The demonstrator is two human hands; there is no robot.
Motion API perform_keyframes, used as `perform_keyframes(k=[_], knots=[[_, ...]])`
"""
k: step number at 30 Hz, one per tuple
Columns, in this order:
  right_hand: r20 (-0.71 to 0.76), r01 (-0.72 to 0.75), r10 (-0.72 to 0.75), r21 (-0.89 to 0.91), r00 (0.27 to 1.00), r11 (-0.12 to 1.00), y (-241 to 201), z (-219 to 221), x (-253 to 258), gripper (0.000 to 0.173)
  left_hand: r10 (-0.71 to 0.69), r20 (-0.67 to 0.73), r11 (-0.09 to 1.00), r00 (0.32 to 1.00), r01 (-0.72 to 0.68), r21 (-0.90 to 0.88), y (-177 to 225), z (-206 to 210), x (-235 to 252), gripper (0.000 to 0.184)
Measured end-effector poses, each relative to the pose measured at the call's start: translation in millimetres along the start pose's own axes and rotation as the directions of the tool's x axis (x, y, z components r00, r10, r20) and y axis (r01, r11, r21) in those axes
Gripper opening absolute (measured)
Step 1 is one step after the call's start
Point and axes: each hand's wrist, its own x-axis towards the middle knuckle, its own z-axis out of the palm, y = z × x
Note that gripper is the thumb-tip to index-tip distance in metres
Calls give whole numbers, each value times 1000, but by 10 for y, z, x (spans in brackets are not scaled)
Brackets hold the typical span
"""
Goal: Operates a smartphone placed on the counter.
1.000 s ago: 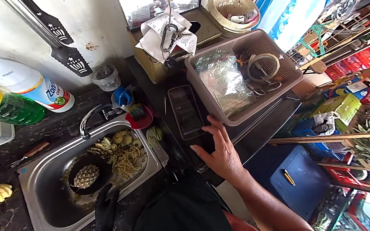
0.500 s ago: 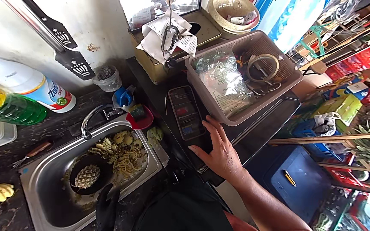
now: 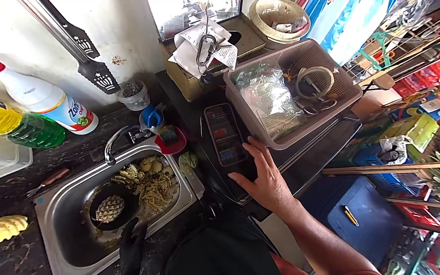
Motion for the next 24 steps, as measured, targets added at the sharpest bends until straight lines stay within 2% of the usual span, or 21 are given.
perform_keyframes(k=[7, 11, 15, 24], knots=[[46, 32, -30, -36, 998, 999, -5, 35, 221, 56, -18, -7, 1000, 1000, 18, -11, 6, -5, 2, 58], [62, 18, -14, -64, 998, 998, 5, 111, 232, 58, -21, -25, 1000, 999, 21, -2, 13, -2, -4, 59], [42, 13, -12, -22, 999, 1000, 5, 109, 240, 69, -15, -31, 1000, 999, 15, 7, -2, 11, -3, 58], [6, 19, -19, 16, 1000, 1000, 27, 115, 213, 61, -35, -14, 999, 999, 35, 29, 42, 6, -17, 58]])
